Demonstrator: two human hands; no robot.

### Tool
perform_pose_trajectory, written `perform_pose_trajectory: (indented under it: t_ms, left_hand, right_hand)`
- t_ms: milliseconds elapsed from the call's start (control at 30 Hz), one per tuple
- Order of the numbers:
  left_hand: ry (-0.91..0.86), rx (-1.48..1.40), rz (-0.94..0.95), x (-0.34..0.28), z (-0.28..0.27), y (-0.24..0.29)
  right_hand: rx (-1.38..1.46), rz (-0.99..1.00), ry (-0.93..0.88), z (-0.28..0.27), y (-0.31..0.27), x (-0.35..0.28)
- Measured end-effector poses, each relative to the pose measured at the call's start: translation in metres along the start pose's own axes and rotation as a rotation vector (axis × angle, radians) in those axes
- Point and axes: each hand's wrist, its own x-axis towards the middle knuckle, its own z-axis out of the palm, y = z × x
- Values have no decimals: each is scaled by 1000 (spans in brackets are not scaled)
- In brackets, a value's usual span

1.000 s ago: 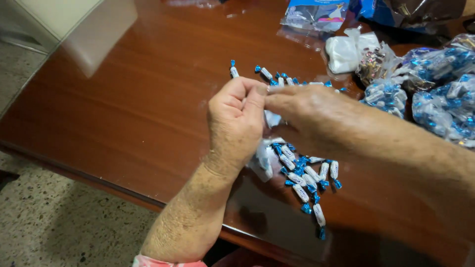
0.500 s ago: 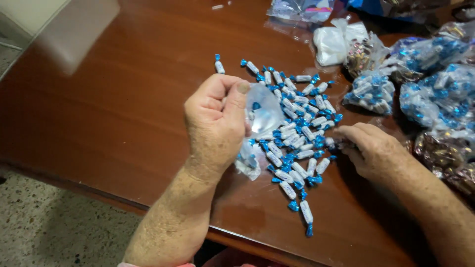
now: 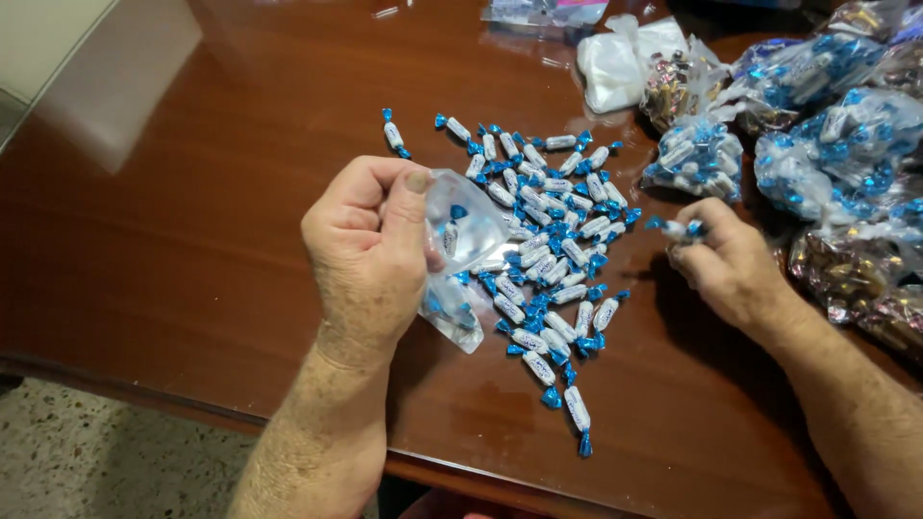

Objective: Bagging small wrapped candies into clear plastic bags from a large pile on a table.

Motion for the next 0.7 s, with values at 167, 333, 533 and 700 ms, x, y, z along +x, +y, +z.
perform_pose_trajectory:
  t_ms: [167,333,533,700]
  left_hand:
    - [-37,24,-7,-2,1,3]
    - [-55,-5,16,-6,2,0]
    - [-78,13,-8,-4,2,2]
    - [-60,-76,-57,-6,4,-3]
  right_hand:
    - [-311,-536,119,28,2,11]
    - [-466,-440,70,27,-3,3]
    - [-440,-270,27,15,13,2]
    - [-45,-155,146,-25,-67,-32]
